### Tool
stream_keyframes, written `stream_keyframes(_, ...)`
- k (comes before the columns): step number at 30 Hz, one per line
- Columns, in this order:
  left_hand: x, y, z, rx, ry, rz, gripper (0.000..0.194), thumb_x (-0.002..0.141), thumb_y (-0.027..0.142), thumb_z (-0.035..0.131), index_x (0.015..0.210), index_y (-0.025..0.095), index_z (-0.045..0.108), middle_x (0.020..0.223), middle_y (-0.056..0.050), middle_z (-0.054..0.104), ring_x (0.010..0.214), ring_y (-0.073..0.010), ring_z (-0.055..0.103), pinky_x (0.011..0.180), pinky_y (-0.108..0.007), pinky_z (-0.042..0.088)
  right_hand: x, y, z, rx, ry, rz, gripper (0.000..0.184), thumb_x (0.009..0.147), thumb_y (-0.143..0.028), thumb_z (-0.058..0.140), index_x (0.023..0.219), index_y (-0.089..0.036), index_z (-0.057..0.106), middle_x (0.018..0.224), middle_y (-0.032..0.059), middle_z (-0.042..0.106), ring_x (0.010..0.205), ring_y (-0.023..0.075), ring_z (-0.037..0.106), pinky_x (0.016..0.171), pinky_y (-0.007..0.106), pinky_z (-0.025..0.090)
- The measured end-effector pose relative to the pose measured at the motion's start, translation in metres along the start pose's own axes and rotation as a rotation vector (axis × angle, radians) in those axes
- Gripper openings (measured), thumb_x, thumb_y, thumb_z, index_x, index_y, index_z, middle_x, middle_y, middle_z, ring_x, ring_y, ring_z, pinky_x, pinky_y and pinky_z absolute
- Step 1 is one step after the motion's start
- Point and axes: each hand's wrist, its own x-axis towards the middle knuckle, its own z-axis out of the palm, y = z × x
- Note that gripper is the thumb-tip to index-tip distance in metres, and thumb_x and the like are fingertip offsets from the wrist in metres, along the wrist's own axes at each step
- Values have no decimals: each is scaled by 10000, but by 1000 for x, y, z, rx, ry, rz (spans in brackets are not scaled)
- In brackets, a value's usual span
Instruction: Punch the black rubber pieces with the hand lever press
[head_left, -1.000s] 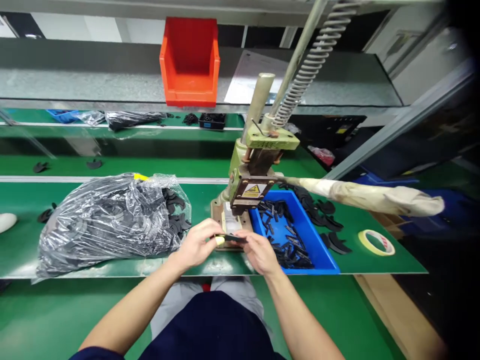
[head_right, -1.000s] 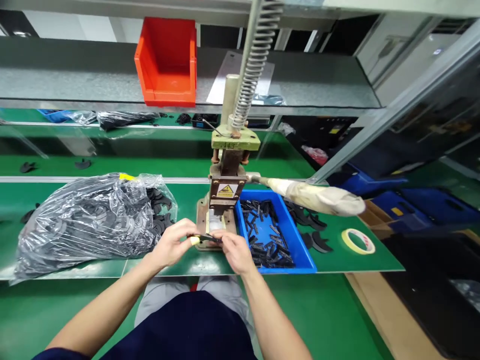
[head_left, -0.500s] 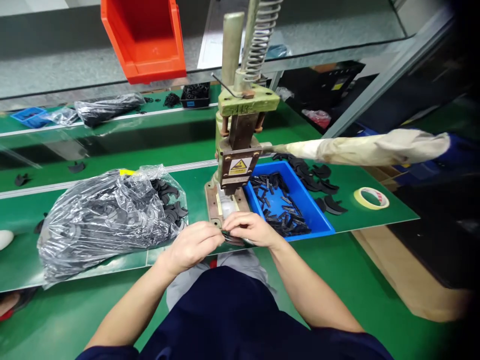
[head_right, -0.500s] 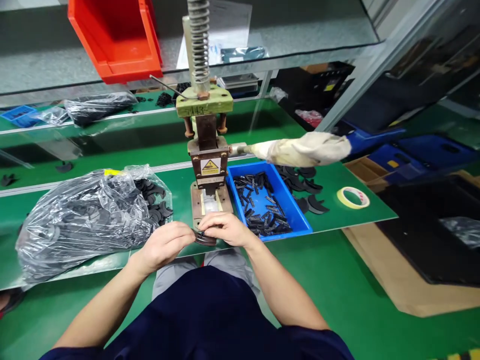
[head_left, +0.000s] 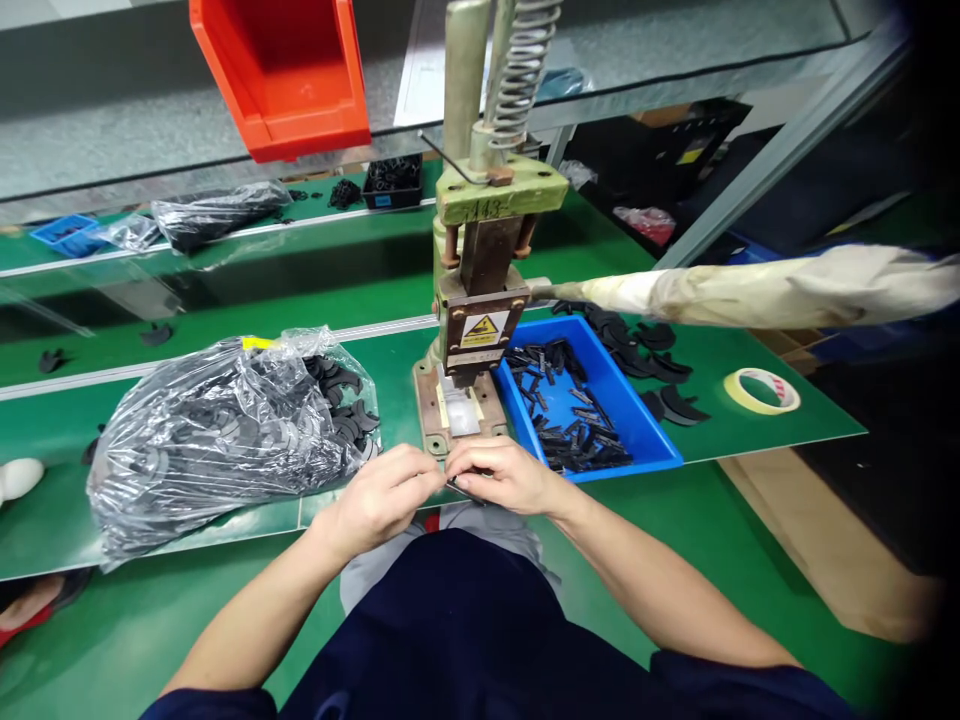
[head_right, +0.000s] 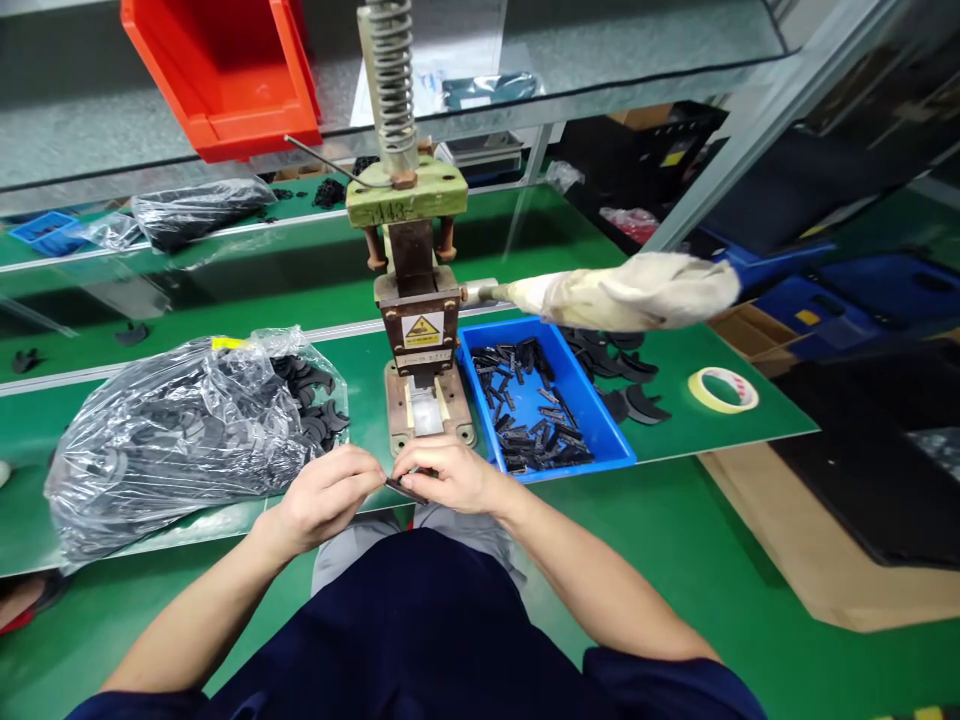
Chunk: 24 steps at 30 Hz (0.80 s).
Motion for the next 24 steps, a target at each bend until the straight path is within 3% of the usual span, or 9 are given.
stream_keyframes(6, 3, 1, -2, -75, 25, -54, 251, 922, 88, 509, 1130, 184, 609, 967, -86, 690, 883, -157, 637, 778, -277, 538, 0, -5, -7, 21, -14, 103, 161, 872, -305, 617, 976, -227, 712, 933, 30, 733, 881, 142, 683, 816, 298, 561)
stream_keyframes(8, 2, -8, -1, -88, 71, -197, 216, 909, 115, 555, 1091, 183, 648, 957, -75, 703, 877, -152, 649, 788, -270, 535, -3, -2, -15, 4, 74, 175, 229, 885, -319, 598, 1077, -234, 689, 1048, 55, 725, 964, 159, 689, 840, 311, 577)
stream_keyframes(10, 1, -27, 0, -102, 163, -446, 188, 873, 143, 608, 1038, 181, 689, 914, -56, 709, 830, -147, 652, 763, -260, 529, -10, 3, -24, -12, 196, 231, 293, 905, -345, 561, 1155, -222, 651, 1134, 93, 704, 1021, 185, 689, 845, 337, 593)
stream_keyframes(13, 1, -77, 0, -214, 364, -893, 154, 777, 160, 677, 927, 157, 713, 804, -25, 695, 707, -132, 631, 654, -225, 507, -26, 12, -40, 9, 304, 308, 328, 896, -411, 561, 1125, -196, 655, 1058, 113, 729, 917, 201, 719, 789, 346, 615)
stream_keyframes(16, 8, -142, -3, -345, 630, -1164, 114, 702, 99, 687, 810, 129, 667, 678, 5, 646, 586, -109, 597, 587, -206, 490, -46, 28, -63, -4, 357, 576, 413, 818, -541, 615, 1033, -198, 694, 965, 102, 756, 837, 219, 730, 814, 357, 611)
stream_keyframes(18, 17, -187, -10, -375, 789, -1329, 122, 691, 60, 692, 767, 128, 625, 621, 21, 605, 539, -100, 588, 577, -207, 499, -60, 45, -82, -176, 374, 655, 481, 785, -622, 585, 1003, -211, 708, 979, 108, 760, 872, 251, 731, 824, 380, 607)
stream_keyframes(21, 33, -246, -28, -344, 996, -1448, 162, 707, 26, 697, 767, 127, 584, 645, 13, 594, 537, -97, 600, 590, -214, 514, -82, 81, -111, -560, 327, 681, 458, 761, -628, 544, 931, -242, 725, 997, 105, 761, 913, 292, 725, 851, 425, 596)
stream_keyframes(24, 43, -290, -56, -333, 1167, -1478, 100, 786, 46, 664, 821, 104, 590, 729, -34, 623, 603, -118, 640, 627, -237, 531, -103, 121, -125, -793, 236, 708, 454, 730, -605, 513, 847, -225, 733, 942, 143, 758, 910, 343, 724, 839, 478, 601)
